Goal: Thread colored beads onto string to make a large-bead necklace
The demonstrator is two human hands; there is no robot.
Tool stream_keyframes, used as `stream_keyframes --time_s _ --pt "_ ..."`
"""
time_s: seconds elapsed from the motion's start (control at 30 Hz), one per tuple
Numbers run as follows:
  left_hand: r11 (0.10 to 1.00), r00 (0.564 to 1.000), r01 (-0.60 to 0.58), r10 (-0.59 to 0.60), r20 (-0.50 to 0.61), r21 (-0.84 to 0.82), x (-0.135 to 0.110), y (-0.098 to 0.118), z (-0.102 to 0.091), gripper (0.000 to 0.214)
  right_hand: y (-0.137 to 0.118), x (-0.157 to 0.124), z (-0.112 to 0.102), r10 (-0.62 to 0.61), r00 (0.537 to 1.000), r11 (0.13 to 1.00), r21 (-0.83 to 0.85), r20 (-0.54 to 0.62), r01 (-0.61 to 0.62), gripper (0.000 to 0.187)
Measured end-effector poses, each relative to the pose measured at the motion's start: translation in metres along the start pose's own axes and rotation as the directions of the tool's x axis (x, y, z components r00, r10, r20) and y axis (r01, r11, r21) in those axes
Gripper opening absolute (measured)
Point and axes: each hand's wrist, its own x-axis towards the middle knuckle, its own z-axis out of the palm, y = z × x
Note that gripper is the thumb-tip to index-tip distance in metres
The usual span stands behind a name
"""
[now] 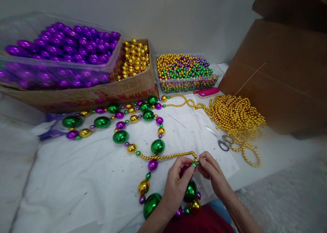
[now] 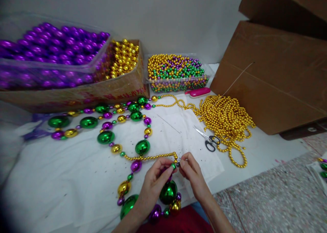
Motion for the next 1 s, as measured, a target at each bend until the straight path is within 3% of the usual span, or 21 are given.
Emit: stream_keyframes --time_s 0.17,0.4,0.63,1.0 --pt "1.000 1.000 0.010 -0.010 -0.008 0.000 -0.001 0.001 0.000 0.019 0.001 -0.004 -0.003 -0.007 1.000 0.999 -0.054 -0.005 0.006 0.024" --pt "1.000 0.998 -0.004 0.004 -0.059 0.002 -0.002 0.002 0.001 0.021 -0.009 -0.020 -0.006 -0.024 0.992 0.968 -0.251 -0.122 -0.007 0.027" --pt "0.998 0.994 -0.058 0.060 -0.094 0.024 -0.002 -0.006 0.005 0.018 -0.009 -0.020 -0.002 -0.029 0.990 0.971 -0.239 -0.139 -0.005 0.028" --pt "0.972 0.984 -0.134 0.154 -0.089 0.193 -0.003 -0.007 0.007 0.014 -0.013 -0.020 0.003 -0.197 0.954 0.907 -0.411 -0.225 0.091 0.019"
